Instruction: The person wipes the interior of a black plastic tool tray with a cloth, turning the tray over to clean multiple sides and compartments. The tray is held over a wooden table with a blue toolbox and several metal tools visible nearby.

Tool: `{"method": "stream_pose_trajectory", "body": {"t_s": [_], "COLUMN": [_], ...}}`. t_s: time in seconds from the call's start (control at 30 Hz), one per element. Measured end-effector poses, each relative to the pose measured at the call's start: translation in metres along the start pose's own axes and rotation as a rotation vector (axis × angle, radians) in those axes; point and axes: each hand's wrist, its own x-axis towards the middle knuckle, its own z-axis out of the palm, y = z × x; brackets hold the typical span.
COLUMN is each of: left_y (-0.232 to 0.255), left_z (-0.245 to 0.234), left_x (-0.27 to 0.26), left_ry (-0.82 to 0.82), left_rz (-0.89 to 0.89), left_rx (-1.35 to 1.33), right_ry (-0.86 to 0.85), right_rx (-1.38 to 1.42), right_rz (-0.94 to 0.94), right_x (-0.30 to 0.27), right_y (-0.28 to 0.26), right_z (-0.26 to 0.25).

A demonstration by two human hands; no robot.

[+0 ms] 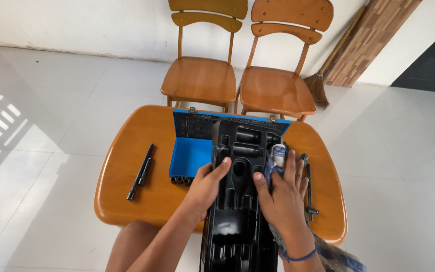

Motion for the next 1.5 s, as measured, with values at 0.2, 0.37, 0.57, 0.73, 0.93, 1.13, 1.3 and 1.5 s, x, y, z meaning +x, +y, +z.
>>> {"method": "stream_pose_trajectory", "body": {"t_s": [0.2,0.37,0.57,0.73,0.93,1.13,1.3,1.5], "left_y": [-0.009,-0.008,-0.017,-0.052,-0.063,-0.063,-0.049,-0.042], "left_z": [0.007,0.004,-0.014,-0.017,-0.004,0.006,0.016,0.012], "left_x": [0.019,0.023,0.036,0.06,0.064,0.066,0.04,0.047], "left_ry": [-0.069,-0.027,-0.075,-0.089,-0.199,-0.169,-0.172,-0.04], "left_rz": [0.058,0.006,0.147,0.29,0.536,0.532,0.471,0.266], "left_rx": [0.095,0.162,0.079,0.041,0.075,0.066,-0.023,-0.074], "right_ry": [0.063,0.124,0.354,0.301,0.266,0.384,0.426,0.277], "right_rx": [0.076,0.27,0.451,0.4,0.41,0.352,0.336,0.275], "right_rz": [0.091,0.044,-0.09,-0.165,-0.097,-0.013,-0.032,-0.062], "right_x": [0.01,0.022,0.02,0.026,0.017,0.014,0.02,0.022], "right_y": [0.007,0.022,0.009,0.025,-0.001,0.002,0.009,0.005], "right_z": [-0.007,0.022,0.017,0.024,-0.008,-0.001,0.015,0.02]}}
